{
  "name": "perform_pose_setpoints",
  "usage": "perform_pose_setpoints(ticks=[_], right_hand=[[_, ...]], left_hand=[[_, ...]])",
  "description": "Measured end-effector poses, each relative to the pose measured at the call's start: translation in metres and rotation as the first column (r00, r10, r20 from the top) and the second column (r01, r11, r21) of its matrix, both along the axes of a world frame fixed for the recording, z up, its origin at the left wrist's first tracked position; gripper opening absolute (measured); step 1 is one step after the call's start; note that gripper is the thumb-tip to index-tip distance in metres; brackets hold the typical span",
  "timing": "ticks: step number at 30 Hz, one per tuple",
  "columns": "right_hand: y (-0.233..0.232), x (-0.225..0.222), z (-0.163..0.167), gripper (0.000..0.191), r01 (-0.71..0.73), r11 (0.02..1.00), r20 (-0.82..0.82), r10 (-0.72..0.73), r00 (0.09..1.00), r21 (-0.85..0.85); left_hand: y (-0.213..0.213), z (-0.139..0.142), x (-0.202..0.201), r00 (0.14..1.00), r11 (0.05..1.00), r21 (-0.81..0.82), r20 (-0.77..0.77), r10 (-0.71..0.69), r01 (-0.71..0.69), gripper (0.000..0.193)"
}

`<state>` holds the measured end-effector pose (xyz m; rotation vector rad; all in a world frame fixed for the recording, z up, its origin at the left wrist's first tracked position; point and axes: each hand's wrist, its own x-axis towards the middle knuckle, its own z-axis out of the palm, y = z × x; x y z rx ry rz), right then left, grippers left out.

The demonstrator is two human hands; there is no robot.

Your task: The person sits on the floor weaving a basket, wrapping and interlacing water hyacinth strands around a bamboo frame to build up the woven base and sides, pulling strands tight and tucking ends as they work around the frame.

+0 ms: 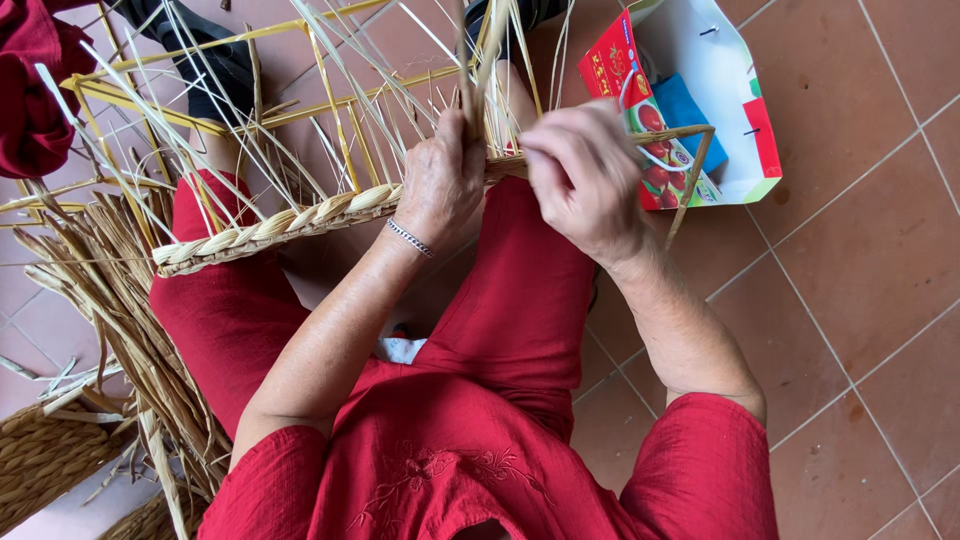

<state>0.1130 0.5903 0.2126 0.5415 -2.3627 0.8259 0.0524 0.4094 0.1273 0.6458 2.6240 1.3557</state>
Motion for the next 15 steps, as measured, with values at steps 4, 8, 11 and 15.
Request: perform_pose_setpoints(ticks=[4, 8, 11, 15], right_hand=[[0.003, -0.019, -0.050, 0.014, -0.012, 0.999, 0.320, 0.022, 0.947, -0.031], [0.006, -0.029, -0.071, 0.005, 0.096, 0.965, 0.448, -0.201, 0.871, 0.245], [0.001, -0.039, -0.072, 0.009, 0.169, 0.941, 0.628, -0.322, 0.708, 0.293], [0.001, -0.052, -0.071, 0.015, 0.129, 0.882, 0.620, 0.207, 0.757, -0.452]], left_hand=[[-0.003, -0.007, 0.000, 0.999, 0.991, 0.124, 0.019, 0.044, -0.046, 0.024], [-0.004, -0.011, 0.001, 0.999, 0.984, 0.176, 0.027, 0.036, -0.040, 0.026], [-0.005, -0.010, 0.002, 0.999, 0.986, 0.161, 0.028, 0.045, -0.049, 0.029], [-0.004, -0.006, 0.006, 0.997, 0.981, 0.182, 0.026, 0.068, -0.071, 0.029]])
